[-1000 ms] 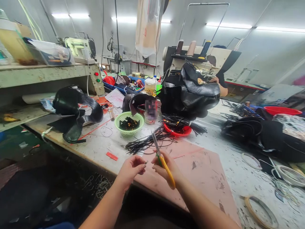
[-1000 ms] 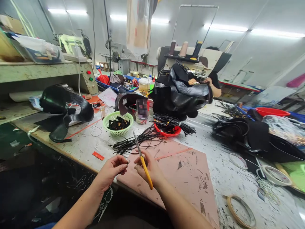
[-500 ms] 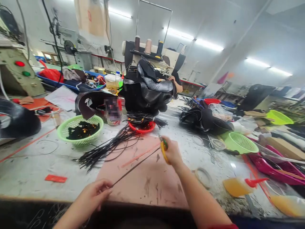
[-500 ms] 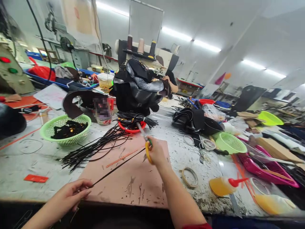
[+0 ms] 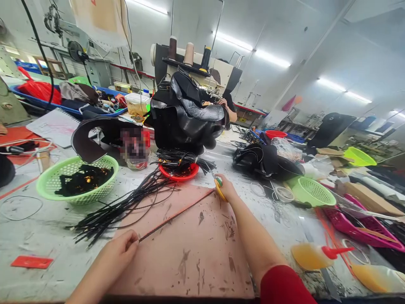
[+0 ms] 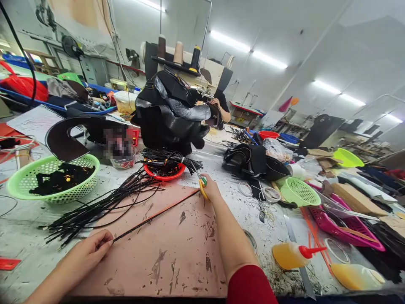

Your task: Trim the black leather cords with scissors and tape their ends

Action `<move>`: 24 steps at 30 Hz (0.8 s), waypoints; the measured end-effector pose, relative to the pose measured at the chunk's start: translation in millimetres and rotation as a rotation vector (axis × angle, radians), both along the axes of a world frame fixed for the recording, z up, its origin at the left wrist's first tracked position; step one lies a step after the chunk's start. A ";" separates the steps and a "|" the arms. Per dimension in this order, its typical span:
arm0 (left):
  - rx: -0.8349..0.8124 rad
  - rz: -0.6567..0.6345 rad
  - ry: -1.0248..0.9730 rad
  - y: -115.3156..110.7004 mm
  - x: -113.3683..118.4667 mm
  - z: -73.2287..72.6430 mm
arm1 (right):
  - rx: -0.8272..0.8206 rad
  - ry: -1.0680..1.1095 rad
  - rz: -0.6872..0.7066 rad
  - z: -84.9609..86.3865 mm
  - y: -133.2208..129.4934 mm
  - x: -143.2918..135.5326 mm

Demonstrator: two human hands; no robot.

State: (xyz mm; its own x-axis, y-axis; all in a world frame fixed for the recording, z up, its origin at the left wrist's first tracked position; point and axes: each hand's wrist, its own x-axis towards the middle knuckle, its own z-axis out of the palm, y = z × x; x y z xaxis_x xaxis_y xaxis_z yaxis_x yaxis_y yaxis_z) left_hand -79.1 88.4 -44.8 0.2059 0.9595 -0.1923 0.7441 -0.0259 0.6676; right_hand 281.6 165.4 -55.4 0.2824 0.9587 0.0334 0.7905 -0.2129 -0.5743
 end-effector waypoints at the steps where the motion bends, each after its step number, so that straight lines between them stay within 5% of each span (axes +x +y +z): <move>1: -0.006 0.007 0.002 0.4 0.4 -0.5 | -0.008 -0.016 -0.005 -0.1 0.4 0.4; 8: -0.057 0.103 -0.063 -3.4 4.8 0.9 | -0.074 -0.095 -0.039 4.6 -4.9 -3.0; 24: -0.064 0.020 0.152 -17.4 14.4 8.2 | -0.183 -0.187 -0.071 1.0 -10.8 2.0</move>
State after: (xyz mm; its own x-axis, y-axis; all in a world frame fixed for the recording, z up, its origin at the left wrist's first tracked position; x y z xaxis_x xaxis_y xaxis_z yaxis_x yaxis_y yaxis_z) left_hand -64.7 71.0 -36.6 0.1510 0.9480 -0.2803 0.8367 0.0284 0.5469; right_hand 283.6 154.6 -54.3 0.3544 0.9316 -0.0805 0.8585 -0.3583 -0.3669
